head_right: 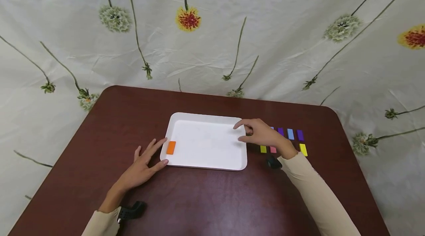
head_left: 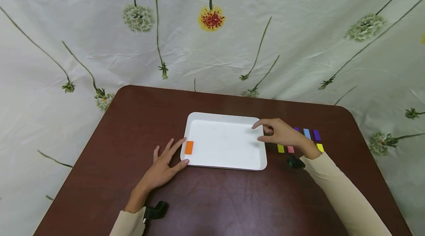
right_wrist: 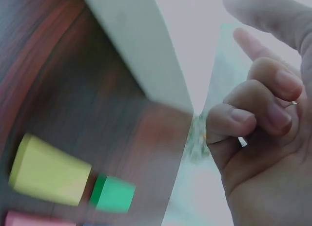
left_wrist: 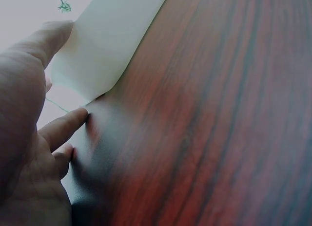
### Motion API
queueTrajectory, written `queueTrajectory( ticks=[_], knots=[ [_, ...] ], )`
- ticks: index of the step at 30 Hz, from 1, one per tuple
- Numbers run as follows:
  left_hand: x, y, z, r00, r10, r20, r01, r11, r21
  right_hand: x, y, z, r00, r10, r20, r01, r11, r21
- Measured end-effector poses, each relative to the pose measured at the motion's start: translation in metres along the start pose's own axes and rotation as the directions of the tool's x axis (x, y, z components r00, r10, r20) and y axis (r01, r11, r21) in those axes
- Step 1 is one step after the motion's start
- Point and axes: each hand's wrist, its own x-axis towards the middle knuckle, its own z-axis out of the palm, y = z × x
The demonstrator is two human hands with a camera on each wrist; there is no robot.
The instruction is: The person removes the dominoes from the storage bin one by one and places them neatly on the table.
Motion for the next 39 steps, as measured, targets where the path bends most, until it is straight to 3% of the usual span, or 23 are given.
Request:
queueTrajectory(
  ticks=[4, 8, 13, 19, 26, 34, 39],
  knots=[
    [-0.001, -0.002, 0.0, 1.0, -0.002, 0.003, 0.002, 1.0, 0.002, 0.022, -0.012, 0.007, 0.999, -0.019, 0.027, 0.018, 1.0, 0.025],
    [-0.002, -0.004, 0.0, 1.0, -0.005, -0.003, 0.005, 1.0, 0.0, 0.042, -0.022, 0.014, 0.997, -0.027, 0.072, 0.018, 0.992, 0.128],
    [-0.002, -0.005, -0.001, 1.0, -0.004, -0.005, 0.004, 1.0, 0.002, 0.065, -0.034, 0.028, 0.989, -0.028, 0.143, -0.013, 0.96, 0.278],
    [-0.001, -0.004, -0.002, 1.0, -0.009, -0.004, 0.009, 1.0, 0.002, 0.093, -0.053, 0.052, 0.971, -0.018, 0.237, -0.072, 0.928, 0.366],
    [0.002, -0.003, 0.001, 1.0, -0.008, -0.001, 0.008, 1.0, 0.015, 0.121, -0.072, 0.085, 0.954, 0.019, 0.3, -0.13, 0.926, 0.354],
    [0.002, -0.002, 0.001, 1.0, -0.001, -0.003, 0.002, 1.0, 0.014, 0.141, -0.088, 0.114, 0.968, 0.02, 0.251, -0.093, 0.955, 0.281],
    [0.002, -0.003, 0.001, 1.0, 0.0, -0.001, 0.0, 1.0, 0.015, 0.144, -0.094, 0.126, 0.97, 0.053, 0.236, -0.097, 0.979, 0.178]
  ],
)
